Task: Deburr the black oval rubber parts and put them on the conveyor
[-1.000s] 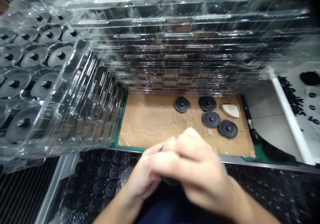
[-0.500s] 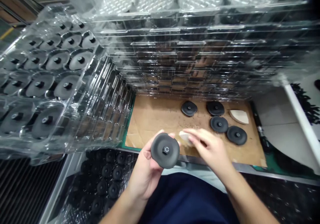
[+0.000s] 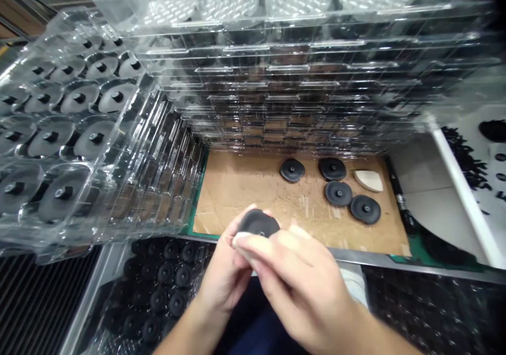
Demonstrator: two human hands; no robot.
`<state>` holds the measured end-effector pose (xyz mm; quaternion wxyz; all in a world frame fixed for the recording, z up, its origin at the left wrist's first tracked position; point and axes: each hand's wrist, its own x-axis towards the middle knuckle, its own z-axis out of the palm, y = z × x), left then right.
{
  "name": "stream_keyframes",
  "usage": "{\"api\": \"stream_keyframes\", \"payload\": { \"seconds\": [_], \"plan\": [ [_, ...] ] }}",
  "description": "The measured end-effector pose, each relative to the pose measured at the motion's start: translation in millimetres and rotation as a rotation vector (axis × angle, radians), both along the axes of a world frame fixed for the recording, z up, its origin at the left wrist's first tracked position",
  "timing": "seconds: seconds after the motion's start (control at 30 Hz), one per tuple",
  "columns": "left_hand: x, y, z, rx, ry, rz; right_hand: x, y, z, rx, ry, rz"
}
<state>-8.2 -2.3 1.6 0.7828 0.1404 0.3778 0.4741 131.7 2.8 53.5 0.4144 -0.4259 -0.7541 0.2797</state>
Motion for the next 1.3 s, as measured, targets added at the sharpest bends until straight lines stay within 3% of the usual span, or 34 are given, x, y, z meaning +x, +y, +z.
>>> {"api": "stream_keyframes", "payload": {
  "seconds": [0.07,0.2,0.27,0.33,0.4,0.57,0.67,0.73,0.9,1.17,1.3],
  "plan": [
    [-1,0,-0.4,-0.008,0.014,0.013,-4,2,-1.0,-0.064,-0.051,0.054],
    [3,1,3.3,-0.06,0.038,-0.064,-9,7,-6.8,0.082,-0.105,-0.136],
    [2,1,4.5,-0.037,-0.022,-0.076,-7,5,-6.6,0.094,-0.062,-0.08],
    [-1,2,2.6,-0.011,-0.075,-0.069,1,-1,-5.6,0.029,-0.04,0.053],
    [-3,3,-1.8,-0.014,-0.098,-0.072,14,-6,-5.7,-0.042,-0.075,0.084],
    [-1,2,-4.1,-0.069,-0.146,-0.045,36,-7,-16.5,-0.164,-0.083,-0.161],
    [1,2,3.9,-0.069,-0.227,-0.067,38,-7,-34.3,-0.315,0.058,-0.39],
    [0,1,7.4,-0.067,-0.267,-0.075,37,-10,-50.7,-0.431,0.12,-0.437],
    [-2,-2,2.3,-0.111,-0.297,-0.075,34,-29,-86.3,-0.601,0.089,-0.34],
    [-1,-4,3.5,-0.137,-0.302,-0.103,36,-29,-93.6,-0.601,0.013,-0.309],
    [0,-5,2.1,-0.145,-0.37,-0.132,32,-16,-114.6,-0.555,-0.006,-0.288]
  ]
}}
